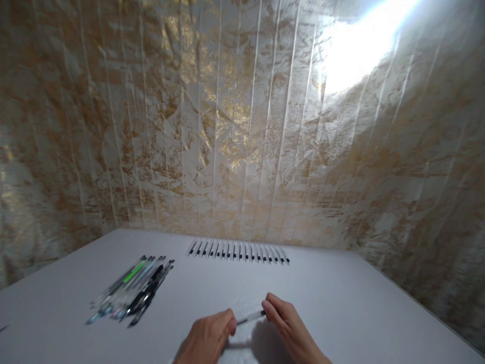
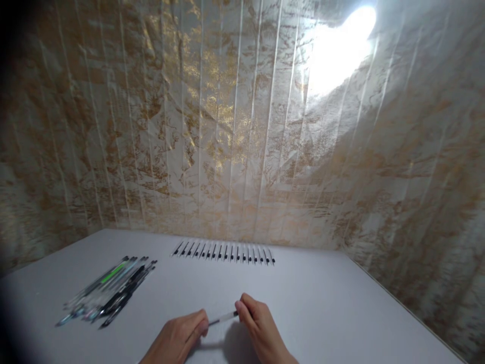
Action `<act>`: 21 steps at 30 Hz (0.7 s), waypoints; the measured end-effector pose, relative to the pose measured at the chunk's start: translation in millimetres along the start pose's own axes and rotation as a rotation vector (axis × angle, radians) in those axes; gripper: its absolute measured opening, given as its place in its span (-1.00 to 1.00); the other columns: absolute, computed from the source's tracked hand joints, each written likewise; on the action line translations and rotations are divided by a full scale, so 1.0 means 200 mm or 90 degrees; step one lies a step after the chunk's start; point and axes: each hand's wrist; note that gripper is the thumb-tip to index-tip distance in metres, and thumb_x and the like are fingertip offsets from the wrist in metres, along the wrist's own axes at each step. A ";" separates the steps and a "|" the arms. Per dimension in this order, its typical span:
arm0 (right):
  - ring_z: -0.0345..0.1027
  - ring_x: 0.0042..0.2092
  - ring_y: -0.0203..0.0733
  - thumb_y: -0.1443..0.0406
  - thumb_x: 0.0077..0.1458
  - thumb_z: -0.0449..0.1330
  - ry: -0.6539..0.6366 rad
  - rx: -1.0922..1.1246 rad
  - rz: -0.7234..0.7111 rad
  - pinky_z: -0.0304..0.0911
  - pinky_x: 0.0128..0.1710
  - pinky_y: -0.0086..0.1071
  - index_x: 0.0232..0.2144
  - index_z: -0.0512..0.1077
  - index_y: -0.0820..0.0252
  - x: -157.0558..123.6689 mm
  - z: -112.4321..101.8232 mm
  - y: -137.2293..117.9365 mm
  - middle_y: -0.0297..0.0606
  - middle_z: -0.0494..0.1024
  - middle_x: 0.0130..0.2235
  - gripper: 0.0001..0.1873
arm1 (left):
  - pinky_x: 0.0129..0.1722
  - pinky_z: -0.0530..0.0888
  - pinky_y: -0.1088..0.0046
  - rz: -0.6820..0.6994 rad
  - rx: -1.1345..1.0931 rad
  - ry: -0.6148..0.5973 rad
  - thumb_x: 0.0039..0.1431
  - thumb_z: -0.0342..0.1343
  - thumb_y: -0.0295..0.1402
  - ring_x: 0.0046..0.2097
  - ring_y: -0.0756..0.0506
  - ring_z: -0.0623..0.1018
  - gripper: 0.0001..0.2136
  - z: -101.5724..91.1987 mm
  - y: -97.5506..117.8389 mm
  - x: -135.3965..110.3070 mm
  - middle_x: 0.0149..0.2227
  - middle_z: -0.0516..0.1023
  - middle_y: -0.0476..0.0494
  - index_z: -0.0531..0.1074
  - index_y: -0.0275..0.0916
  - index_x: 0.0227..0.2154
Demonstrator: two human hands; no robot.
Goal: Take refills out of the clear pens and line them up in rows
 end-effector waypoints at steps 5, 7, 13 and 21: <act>-0.04 -0.45 -0.32 -0.10 0.14 -0.02 0.003 0.015 0.008 -0.06 -0.45 -0.41 -0.57 0.06 0.12 0.00 0.01 0.00 -0.48 0.08 -0.54 -0.51 | -0.28 0.32 0.56 -0.023 -0.044 0.018 0.26 -0.09 -0.35 -0.32 -0.01 0.50 -0.93 -0.01 0.02 0.01 -0.34 0.52 0.06 0.28 -0.12 -0.30; -0.03 -0.45 -0.32 -0.09 0.14 -0.02 0.000 0.025 0.020 -0.05 -0.45 -0.42 -0.58 0.07 0.13 0.00 0.01 0.00 -0.48 0.09 -0.54 -0.51 | -0.30 0.31 0.57 -0.030 -0.047 0.020 0.17 0.01 -0.40 -0.34 0.00 0.49 -0.94 -0.01 0.02 0.01 -0.34 0.51 0.07 0.25 -0.12 -0.31; -0.03 -0.46 -0.32 -0.11 0.15 -0.04 0.017 0.013 0.014 -0.06 -0.45 -0.42 -0.60 0.06 0.12 -0.01 0.02 -0.01 -0.48 0.06 -0.55 -0.49 | -0.31 0.31 0.56 -0.012 -0.042 0.057 0.21 -0.04 -0.42 -0.34 -0.01 0.49 -0.93 0.00 0.02 0.00 -0.38 0.51 0.06 0.24 -0.13 -0.38; -0.01 -0.45 -0.31 -0.07 0.17 -0.06 0.052 -0.029 -0.039 -0.05 -0.43 -0.43 -0.58 0.04 0.12 -0.01 0.02 -0.04 -0.46 0.11 -0.53 -0.52 | -0.31 0.33 0.54 -0.014 -0.033 0.020 0.31 -0.15 -0.31 -0.35 -0.02 0.52 -0.82 0.00 -0.01 0.01 -0.38 0.54 0.05 0.36 -0.12 -0.26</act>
Point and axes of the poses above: each hand's wrist, its own x-axis towards the middle knuckle, its own z-axis out of the palm, y = z × x
